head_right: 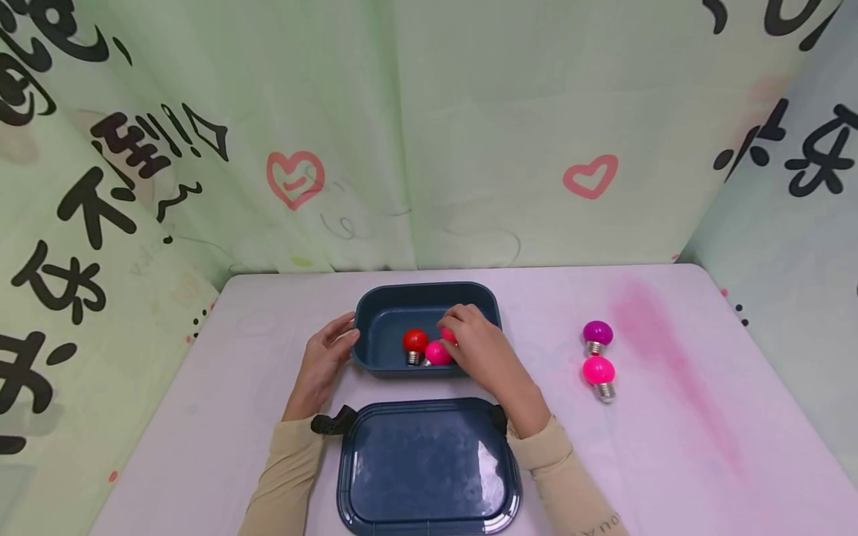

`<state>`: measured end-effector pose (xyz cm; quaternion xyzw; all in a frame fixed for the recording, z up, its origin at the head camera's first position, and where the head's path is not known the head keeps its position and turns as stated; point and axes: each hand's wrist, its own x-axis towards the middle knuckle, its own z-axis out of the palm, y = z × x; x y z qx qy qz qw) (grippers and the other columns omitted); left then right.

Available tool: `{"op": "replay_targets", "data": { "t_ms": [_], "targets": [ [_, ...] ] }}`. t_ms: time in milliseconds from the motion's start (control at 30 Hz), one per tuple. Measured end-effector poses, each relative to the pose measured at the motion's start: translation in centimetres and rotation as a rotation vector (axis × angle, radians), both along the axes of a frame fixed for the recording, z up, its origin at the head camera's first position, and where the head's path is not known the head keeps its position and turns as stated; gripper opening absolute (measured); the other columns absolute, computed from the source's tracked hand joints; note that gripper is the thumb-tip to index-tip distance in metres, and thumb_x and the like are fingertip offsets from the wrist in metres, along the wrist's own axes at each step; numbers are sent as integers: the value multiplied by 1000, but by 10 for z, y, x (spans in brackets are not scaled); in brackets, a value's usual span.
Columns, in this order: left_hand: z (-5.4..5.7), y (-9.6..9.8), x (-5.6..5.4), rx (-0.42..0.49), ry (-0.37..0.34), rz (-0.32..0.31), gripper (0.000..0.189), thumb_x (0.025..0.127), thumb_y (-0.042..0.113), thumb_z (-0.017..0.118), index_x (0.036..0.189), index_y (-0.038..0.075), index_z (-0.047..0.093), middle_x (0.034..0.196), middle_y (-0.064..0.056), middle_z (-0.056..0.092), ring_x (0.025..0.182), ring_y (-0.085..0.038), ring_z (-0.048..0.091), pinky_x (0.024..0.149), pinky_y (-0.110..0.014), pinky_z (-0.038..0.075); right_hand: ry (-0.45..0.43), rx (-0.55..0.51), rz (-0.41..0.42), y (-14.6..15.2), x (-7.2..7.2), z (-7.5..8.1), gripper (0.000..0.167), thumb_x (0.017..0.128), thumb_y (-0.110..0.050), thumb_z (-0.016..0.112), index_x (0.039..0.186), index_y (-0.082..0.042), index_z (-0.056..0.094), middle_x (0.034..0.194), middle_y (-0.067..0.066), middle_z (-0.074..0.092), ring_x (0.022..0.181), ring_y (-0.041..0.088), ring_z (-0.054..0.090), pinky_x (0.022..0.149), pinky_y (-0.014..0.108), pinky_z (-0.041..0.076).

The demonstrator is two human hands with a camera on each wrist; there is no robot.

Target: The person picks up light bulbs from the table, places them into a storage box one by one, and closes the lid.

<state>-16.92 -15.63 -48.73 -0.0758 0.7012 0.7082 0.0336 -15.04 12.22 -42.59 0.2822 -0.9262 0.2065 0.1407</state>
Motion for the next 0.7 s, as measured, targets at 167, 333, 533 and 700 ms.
{"op": "replay_targets", "data": {
  "t_ms": [167, 333, 533, 700],
  "targets": [
    [1, 0, 1, -3, 2, 4, 47, 91, 22, 72, 136, 15, 59, 136, -10, 59, 118, -21, 59, 89, -30, 48, -8, -3, -35, 14, 3, 1, 31, 79, -8, 82, 107, -1, 71, 110, 14, 65, 106, 32, 59, 90, 44, 54],
    [0, -2, 2, -4, 1, -11, 48, 91, 24, 72, 137, 15, 59, 137, -9, 58, 119, -22, 59, 90, -32, 47, -28, -5, -69, 27, 9, 2, 31, 80, -8, 82, 108, 0, 70, 110, 15, 64, 107, 32, 59, 93, 46, 52],
    [-1, -6, 3, -3, -18, -36, 51, 92, 26, 72, 139, 15, 57, 140, -9, 56, 121, -21, 57, 90, -30, 46, -64, 3, -111, 41, 16, 1, 32, 81, -6, 80, 110, 1, 69, 111, 16, 63, 108, 33, 58, 93, 48, 52],
    [1, -6, 6, -1, -21, -37, 50, 92, 23, 72, 139, 14, 57, 140, -10, 56, 120, -20, 57, 89, -30, 46, -90, 5, -162, 53, 25, 1, 35, 82, -7, 79, 114, 1, 67, 114, 18, 64, 112, 35, 58, 93, 50, 51]
  ]
}}
